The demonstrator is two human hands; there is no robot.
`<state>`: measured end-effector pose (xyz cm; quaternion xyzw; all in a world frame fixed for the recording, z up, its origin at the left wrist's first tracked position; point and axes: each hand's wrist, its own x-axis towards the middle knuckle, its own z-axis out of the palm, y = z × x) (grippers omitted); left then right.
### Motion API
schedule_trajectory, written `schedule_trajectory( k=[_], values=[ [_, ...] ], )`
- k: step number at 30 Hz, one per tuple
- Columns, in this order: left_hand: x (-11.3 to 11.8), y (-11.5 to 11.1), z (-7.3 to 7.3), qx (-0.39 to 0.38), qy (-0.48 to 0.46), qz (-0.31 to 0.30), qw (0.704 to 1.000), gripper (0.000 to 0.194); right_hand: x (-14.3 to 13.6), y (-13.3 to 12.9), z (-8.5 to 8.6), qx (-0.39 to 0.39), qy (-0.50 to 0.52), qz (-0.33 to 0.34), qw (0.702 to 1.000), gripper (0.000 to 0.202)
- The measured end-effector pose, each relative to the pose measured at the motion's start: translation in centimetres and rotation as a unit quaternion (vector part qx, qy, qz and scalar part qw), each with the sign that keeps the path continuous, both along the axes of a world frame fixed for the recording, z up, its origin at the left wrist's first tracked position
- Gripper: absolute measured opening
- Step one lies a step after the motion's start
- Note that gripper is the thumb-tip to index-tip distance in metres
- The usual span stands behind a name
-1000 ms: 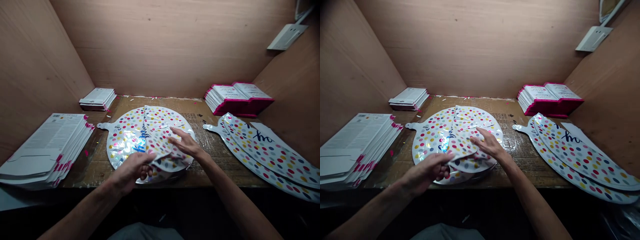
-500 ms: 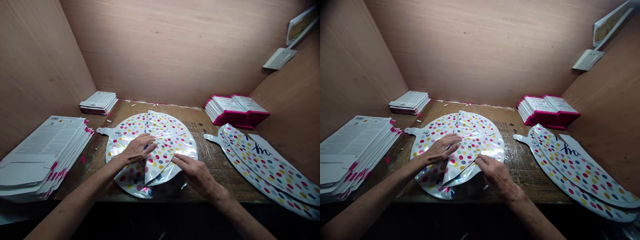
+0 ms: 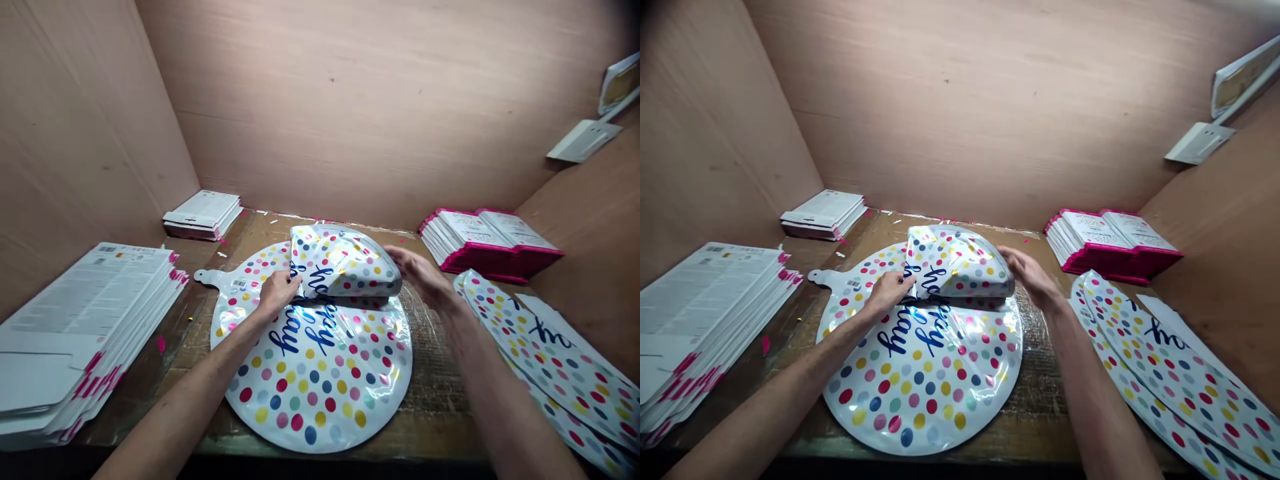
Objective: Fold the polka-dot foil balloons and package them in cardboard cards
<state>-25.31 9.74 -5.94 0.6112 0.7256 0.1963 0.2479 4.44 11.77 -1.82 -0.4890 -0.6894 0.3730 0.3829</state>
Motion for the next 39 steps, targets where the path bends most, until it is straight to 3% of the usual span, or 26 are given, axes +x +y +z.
schedule_trajectory(
  k=[1, 4, 6, 8, 12, 15, 17, 19, 22, 27, 29, 32, 35, 37, 39],
  values=[
    [0.1, 0.3, -0.2, -0.003, 0.004, 0.005, 1.0, 0.036, 1.0, -1.0, -1.8, -0.006, 0.031, -0.012, 0.999, 0.09],
    [0.2, 0.8, -0.7, 0.0, 0.023, 0.022, 0.999, 0.03, 2.5, -2.5, -6.3, -0.015, -0.003, -0.112, 0.994, 0.069],
    [0.4, 0.7, -0.9, 0.011, 0.035, 0.034, 0.999, 0.029, 2.5, -2.1, -8.1, 0.011, -0.023, -0.164, 0.986, 0.059],
    [0.4, 0.3, -0.9, 0.023, 0.04, 0.042, 0.998, 0.029, 2.3, -1.3, -8.9, 0.034, -0.019, -0.179, 0.983, 0.056],
    [-0.4, -1.4, -1.2, 0.077, -0.003, 0.007, 0.997, 0.029, 3.0, -0.8, -8.7, 0.019, -0.014, -0.147, 0.989, 0.05],
    [-1.8, -3.6, -1.9, 0.194, -0.115, -0.135, 0.965, 0.023, 4.1, -1.8, -8.1, -0.008, 0.044, -0.059, 0.997, 0.053],
    [-2.9, -5.3, -2.4, 0.246, -0.145, -0.249, 0.925, 0.018, 4.5, -2.8, -7.6, 0.021, 0.053, 0.004, 0.998, 0.08],
    [-3.8, -6.8, -2.6, 0.258, -0.133, -0.341, 0.894, 0.017, 4.3, -4.0, -6.7, 0.081, -0.03, 0.066, 0.994, 0.102],
    [-4.7, -8.7, -2.7, 0.253, -0.104, -0.423, 0.864, 0.022, 3.1, -6.3, -5.2, 0.177, -0.208, 0.165, 0.948, 0.1],
    [-5.8, -10.3, -3.6, 0.283, -0.081, -0.447, 0.845, 0.03, 1.6, -10.2, -4.2, 0.269, -0.376, 0.224, 0.858, 0.079],
    [-6.1, -10.5, -3.9, 0.282, -0.083, -0.436, 0.851, 0.028, 1.7, -10.8, -5.0, 0.268, -0.381, 0.241, 0.852, 0.063],
    [-6.0, -10.5, -3.7, 0.236, -0.106, -0.342, 0.903, 0.024, 2.0, -10.3, -6.5, 0.206, -0.291, 0.22, 0.908, 0.04],
    [-5.3, -9.5, -2.8, 0.144, -0.107, -0.174, 0.968, 0.025, 1.2, -8.0, -7.3, 0.097, -0.207, 0.073, 0.971, 0.046],
    [-4.7, -8.2, -2.4, 0.091, -0.115, -0.055, 0.988, 0.024, -0.1, -6.3, -7.3, 0.061, -0.212, -0.026, 0.975, 0.054],
    [-4.2, -6.8, -2.3, 0.053, -0.144, 0.045, 0.987, 0.021, -1.8, -4.9, -7.2, 0.061, -0.259, -0.088, 0.96, 0.057]
  ],
)
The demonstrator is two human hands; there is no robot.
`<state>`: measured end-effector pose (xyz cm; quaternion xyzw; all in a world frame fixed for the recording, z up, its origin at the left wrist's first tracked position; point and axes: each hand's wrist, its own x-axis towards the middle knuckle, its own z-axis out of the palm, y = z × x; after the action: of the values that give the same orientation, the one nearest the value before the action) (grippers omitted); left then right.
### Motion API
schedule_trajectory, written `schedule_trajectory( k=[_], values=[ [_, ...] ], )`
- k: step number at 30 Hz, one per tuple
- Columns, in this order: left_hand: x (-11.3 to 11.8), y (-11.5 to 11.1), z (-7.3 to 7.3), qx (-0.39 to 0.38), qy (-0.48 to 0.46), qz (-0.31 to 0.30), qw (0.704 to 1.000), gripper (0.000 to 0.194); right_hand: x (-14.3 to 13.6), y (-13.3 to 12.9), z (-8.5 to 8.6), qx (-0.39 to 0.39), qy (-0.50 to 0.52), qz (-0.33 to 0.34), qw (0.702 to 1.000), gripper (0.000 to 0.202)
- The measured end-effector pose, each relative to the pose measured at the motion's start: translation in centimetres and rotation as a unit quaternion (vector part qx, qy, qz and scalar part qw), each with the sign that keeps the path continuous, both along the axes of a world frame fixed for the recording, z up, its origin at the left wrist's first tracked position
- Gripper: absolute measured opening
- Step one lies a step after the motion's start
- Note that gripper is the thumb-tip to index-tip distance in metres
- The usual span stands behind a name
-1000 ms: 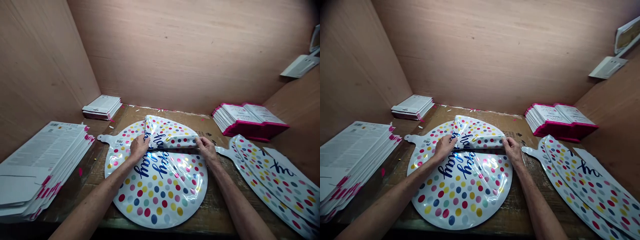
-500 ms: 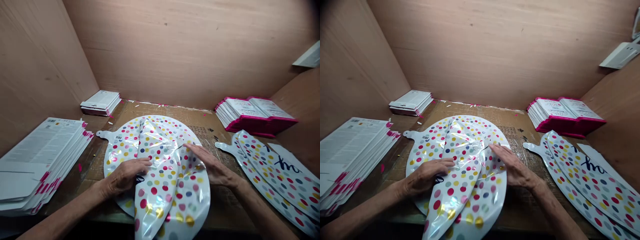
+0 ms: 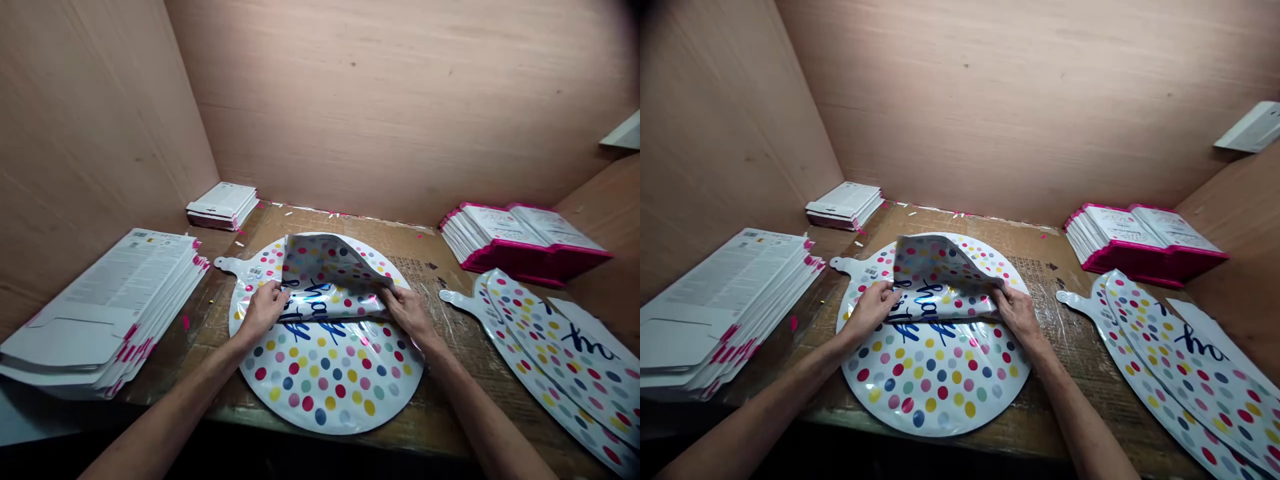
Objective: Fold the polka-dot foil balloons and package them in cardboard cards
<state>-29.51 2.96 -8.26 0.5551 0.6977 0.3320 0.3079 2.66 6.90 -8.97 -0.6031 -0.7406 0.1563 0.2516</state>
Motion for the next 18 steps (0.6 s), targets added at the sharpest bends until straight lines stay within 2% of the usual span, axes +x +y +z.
schedule_trajectory(
  k=[2, 6, 8, 9, 11, 13, 15, 16, 18],
  values=[
    [0.2, 0.9, -0.3, -0.031, -0.029, 0.05, 0.998, 0.02, -1.5, 0.8, 0.2, 0.016, -0.07, -0.045, 0.996, 0.057],
    [0.3, 0.3, -0.5, -0.027, -0.025, 0.073, 0.997, 0.034, -3.1, 1.4, 0.3, 0.011, -0.147, -0.077, 0.986, 0.052],
    [0.7, -0.6, -0.1, 0.023, 0.025, 0.086, 0.996, 0.044, -3.4, 1.8, 0.3, -0.023, -0.16, -0.066, 0.985, 0.048],
    [1.0, -1.0, 0.2, 0.071, 0.072, 0.087, 0.991, 0.046, -3.6, 2.0, 0.3, -0.037, -0.166, -0.06, 0.984, 0.047],
    [1.8, -1.1, 0.8, 0.19, 0.185, 0.039, 0.964, 0.041, -3.9, 2.6, 0.4, -0.055, -0.177, -0.052, 0.981, 0.046],
    [2.4, -0.3, 0.8, 0.251, 0.281, -0.06, 0.924, 0.04, -4.1, 2.9, 0.4, -0.062, -0.183, -0.057, 0.979, 0.046],
    [2.5, 1.1, 0.2, 0.207, 0.34, -0.123, 0.909, 0.048, -4.2, 2.4, 0.7, -0.065, -0.185, -0.076, 0.978, 0.047],
    [2.3, 1.8, -0.3, 0.166, 0.36, -0.126, 0.909, 0.054, -4.1, 1.9, 0.9, -0.043, -0.18, -0.091, 0.979, 0.047],
    [1.8, 2.8, -1.5, 0.108, 0.386, -0.104, 0.91, 0.064, -4.1, 0.6, 1.4, 0.064, -0.164, -0.086, 0.981, 0.053]
  ],
)
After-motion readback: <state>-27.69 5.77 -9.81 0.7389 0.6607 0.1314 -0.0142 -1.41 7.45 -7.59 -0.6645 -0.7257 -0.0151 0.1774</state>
